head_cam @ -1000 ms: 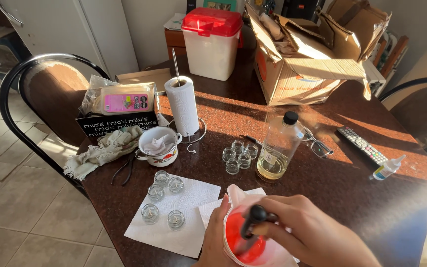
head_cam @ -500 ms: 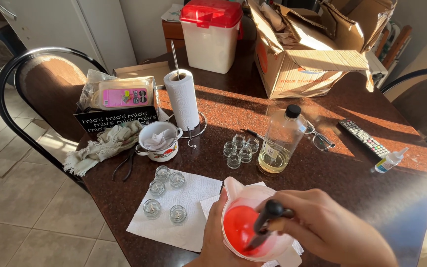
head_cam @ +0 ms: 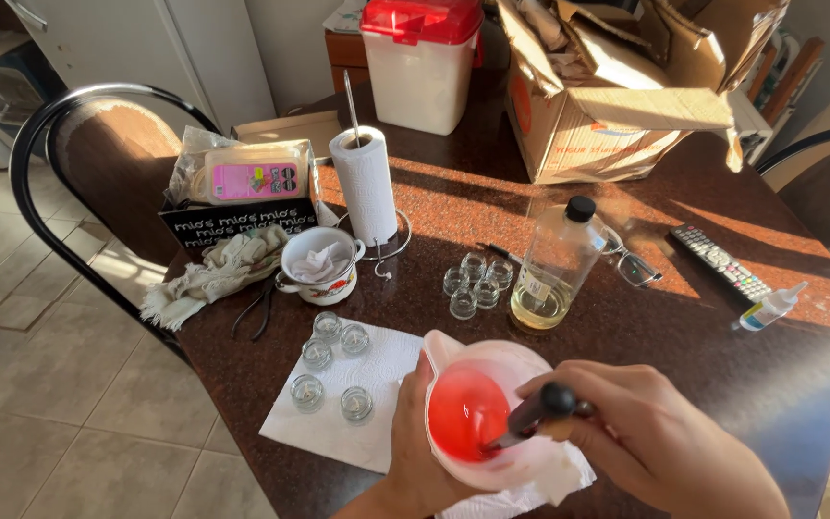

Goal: Stirring red liquid wax in a pitcher and checking its temperature with a digital thermometer

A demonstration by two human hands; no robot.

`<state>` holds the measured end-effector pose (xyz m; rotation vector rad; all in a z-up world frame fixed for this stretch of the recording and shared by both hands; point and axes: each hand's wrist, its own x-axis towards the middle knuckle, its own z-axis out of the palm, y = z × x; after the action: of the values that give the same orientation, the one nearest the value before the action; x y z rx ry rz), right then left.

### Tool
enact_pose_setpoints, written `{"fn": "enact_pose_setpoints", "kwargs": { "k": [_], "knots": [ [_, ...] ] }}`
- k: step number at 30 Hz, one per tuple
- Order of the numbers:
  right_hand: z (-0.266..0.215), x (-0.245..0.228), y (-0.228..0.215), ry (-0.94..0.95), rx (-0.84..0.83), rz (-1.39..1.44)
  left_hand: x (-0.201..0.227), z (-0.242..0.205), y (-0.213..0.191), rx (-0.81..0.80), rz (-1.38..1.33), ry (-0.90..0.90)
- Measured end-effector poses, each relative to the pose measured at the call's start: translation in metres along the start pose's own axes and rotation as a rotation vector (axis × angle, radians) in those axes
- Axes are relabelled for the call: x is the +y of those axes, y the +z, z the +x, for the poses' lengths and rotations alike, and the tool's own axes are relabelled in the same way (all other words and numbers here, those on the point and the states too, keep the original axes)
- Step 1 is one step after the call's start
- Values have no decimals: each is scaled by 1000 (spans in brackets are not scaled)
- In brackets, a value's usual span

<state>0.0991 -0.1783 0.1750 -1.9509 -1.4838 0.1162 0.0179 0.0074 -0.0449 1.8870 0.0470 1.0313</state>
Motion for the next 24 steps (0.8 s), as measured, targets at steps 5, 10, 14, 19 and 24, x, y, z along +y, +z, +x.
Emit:
{"fn": "enact_pose_setpoints", "kwargs": {
  "k": [5,10,14,19,24],
  "knots": [
    [11,8,28,-147,164,-9,-19,1,-4,43,260,283],
    [-2,18,20,-41,311,-218,-16,3,-5,58,292,402],
    [2,10,20,-88,305,-198,13,24,-15,54,213,465],
    [6,6,31,-195,120,-32,10,24,-14,102,292,443],
    [-7,14,32,-96,127,-94,15,26,-17,92,321,464]
  ]
}}
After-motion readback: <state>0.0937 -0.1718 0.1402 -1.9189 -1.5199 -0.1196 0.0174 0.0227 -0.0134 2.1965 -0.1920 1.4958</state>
